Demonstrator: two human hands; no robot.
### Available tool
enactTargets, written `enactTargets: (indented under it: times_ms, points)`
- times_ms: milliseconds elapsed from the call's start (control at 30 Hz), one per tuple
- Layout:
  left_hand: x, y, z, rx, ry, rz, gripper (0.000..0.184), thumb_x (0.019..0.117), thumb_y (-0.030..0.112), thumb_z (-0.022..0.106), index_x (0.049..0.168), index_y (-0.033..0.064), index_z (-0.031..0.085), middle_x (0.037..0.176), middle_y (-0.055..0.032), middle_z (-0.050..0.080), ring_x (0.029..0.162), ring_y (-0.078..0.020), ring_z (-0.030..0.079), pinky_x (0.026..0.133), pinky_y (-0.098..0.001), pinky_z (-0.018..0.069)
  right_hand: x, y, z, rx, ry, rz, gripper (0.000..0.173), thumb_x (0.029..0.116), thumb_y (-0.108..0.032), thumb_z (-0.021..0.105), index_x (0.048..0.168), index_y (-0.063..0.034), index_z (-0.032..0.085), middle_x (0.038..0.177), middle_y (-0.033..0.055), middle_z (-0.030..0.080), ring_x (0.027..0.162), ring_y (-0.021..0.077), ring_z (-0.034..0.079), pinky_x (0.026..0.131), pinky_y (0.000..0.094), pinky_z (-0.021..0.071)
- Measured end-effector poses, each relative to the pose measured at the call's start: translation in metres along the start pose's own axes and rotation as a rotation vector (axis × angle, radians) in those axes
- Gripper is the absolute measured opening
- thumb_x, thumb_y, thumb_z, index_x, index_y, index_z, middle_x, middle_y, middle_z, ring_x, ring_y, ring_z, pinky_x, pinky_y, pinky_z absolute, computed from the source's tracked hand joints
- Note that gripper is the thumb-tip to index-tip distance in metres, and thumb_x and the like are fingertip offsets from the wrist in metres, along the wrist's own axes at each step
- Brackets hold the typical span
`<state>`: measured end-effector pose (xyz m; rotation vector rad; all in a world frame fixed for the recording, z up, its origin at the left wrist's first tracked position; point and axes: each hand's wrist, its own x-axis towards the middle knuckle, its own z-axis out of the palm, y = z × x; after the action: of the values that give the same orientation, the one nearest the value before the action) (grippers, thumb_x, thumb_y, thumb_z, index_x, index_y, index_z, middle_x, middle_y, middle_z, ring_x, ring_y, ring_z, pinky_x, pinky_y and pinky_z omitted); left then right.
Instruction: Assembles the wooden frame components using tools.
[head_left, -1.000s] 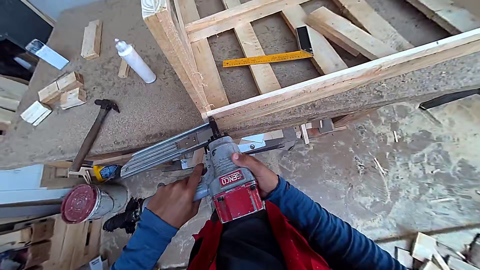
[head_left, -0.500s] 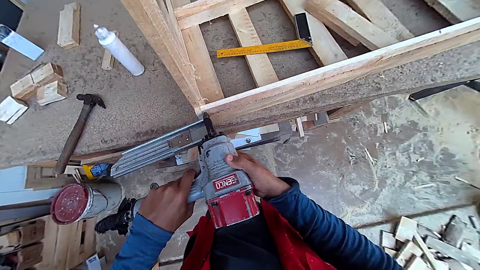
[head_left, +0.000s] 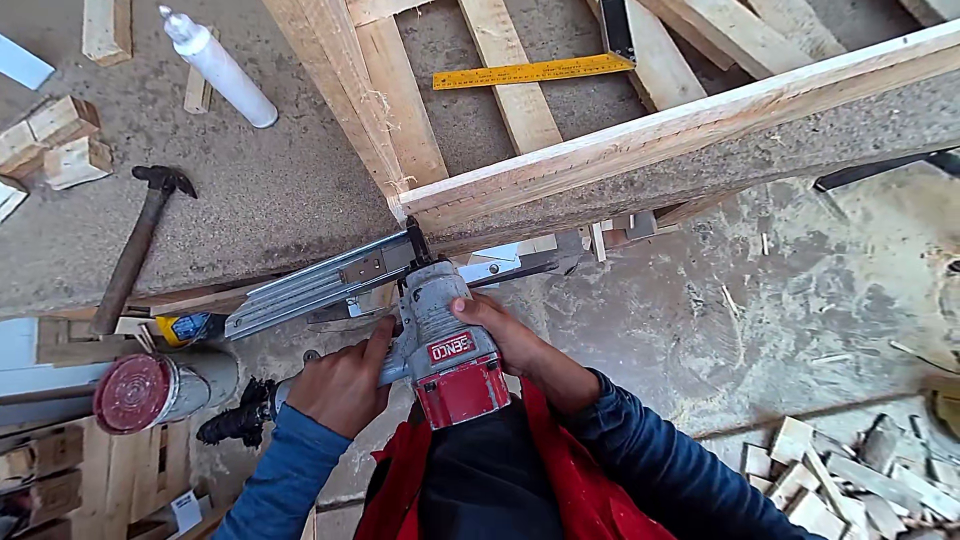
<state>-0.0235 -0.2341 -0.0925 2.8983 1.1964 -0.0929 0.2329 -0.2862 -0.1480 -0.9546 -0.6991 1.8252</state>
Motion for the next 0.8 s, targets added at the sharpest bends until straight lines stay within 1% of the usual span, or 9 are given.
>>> enactTargets:
  times_ms: [100,167,300,433,533,600,700,767,800]
  points:
    - [-0.002,0.002,0.004,-0.013,0.007,-0.013,0.07,0.0741,0.028,0.081,0.138,0.0119,0.058,0.075,-0.0091,0.07,0.06,-0.032,0.07,0.05,-0.0499,0.0553,-0.004,0.002,-0.001,-0.029,-0.017,-0.023,0.059,0.0926,-0.061,0.061,0.133,-0.017,0.06,0.1,0.0067,0.074,0.082,0.0146,0.073,0.072,0.0329,0.0616]
    - [-0.006,0.005,0.008,-0.041,-0.005,-0.009,0.063,0.0755,0.027,0.081,0.133,0.0111,0.061,0.078,-0.0102,0.071,0.063,-0.0331,0.071,0.052,-0.0509,0.0568,-0.005,0.012,-0.002,-0.029,0.009,-0.023,0.064,0.0893,-0.064,0.064,0.132,-0.0165,0.06,0.1,0.0062,0.074,0.082,0.0149,0.072,0.072,0.0334,0.0616]
    - [-0.01,0.013,0.017,-0.068,-0.048,0.01,0.068,0.0804,0.025,0.078,0.143,0.009,0.057,0.084,-0.012,0.073,0.067,-0.0332,0.073,0.056,-0.0509,0.0587,-0.007,0.027,-0.004,0.055,0.055,0.006,0.067,0.0828,-0.062,0.073,0.128,-0.0132,0.061,0.098,0.0068,0.074,0.084,0.0152,0.073,0.076,0.0342,0.0618]
    - [-0.006,0.008,0.022,-0.06,-0.023,0.013,0.076,0.0776,0.024,0.081,0.146,0.0095,0.053,0.081,-0.012,0.072,0.063,-0.0327,0.071,0.054,-0.0516,0.0578,0.0,0.015,0.001,0.067,0.079,0.028,0.065,0.0859,-0.056,0.068,0.131,-0.0102,0.057,0.1,0.0091,0.074,0.086,0.0168,0.074,0.077,0.0352,0.0631]
    - [0.004,0.001,0.02,-0.044,0.004,-0.001,0.083,0.0717,0.024,0.084,0.147,0.0106,0.052,0.076,-0.0113,0.07,0.06,-0.0329,0.07,0.05,-0.0522,0.0555,-0.004,-0.015,0.013,-0.027,0.091,0.034,0.05,0.0942,-0.05,0.055,0.128,-0.0134,0.057,0.093,0.0025,0.073,0.078,0.0101,0.072,0.07,0.0282,0.0616]
    - [0.009,0.0,0.019,-0.031,-0.009,-0.019,0.081,0.0732,0.026,0.084,0.146,0.0119,0.052,0.076,-0.0115,0.07,0.06,-0.0334,0.07,0.05,-0.0524,0.0552,-0.007,-0.026,0.016,-0.031,0.084,0.023,0.044,0.0967,-0.047,0.051,0.126,-0.014,0.058,0.091,0.0013,0.072,0.076,0.0083,0.071,0.069,0.026,0.0609]
    - [0.007,0.003,0.022,-0.006,0.003,-0.031,0.069,0.073,0.028,0.083,0.136,0.0105,0.06,0.078,-0.0117,0.071,0.061,-0.0335,0.07,0.05,-0.0515,0.0549,-0.006,-0.02,0.014,-0.019,0.077,-0.002,0.047,0.0948,-0.049,0.054,0.126,-0.0147,0.058,0.091,0.0014,0.072,0.076,0.0086,0.071,0.069,0.0264,0.0611]
    - [-0.004,0.005,0.021,-0.048,-0.023,-0.044,0.066,0.0746,0.027,0.082,0.135,0.0101,0.061,0.078,-0.0124,0.071,0.063,-0.0346,0.071,0.052,-0.0533,0.0562,-0.003,-0.002,0.012,-0.02,0.086,0.022,0.055,0.0922,-0.055,0.057,0.129,-0.0145,0.057,0.095,0.0026,0.073,0.08,0.0111,0.072,0.072,0.0304,0.0618]
    - [-0.01,0.004,0.019,-0.09,-0.053,-0.059,0.064,0.0779,0.026,0.081,0.137,0.0099,0.06,0.081,-0.0136,0.072,0.065,-0.0357,0.072,0.055,-0.055,0.0575,0.0,0.011,0.007,-0.032,0.074,0.033,0.06,0.0899,-0.059,0.059,0.129,-0.0141,0.058,0.098,0.003,0.074,0.084,0.0124,0.072,0.075,0.033,0.0617]
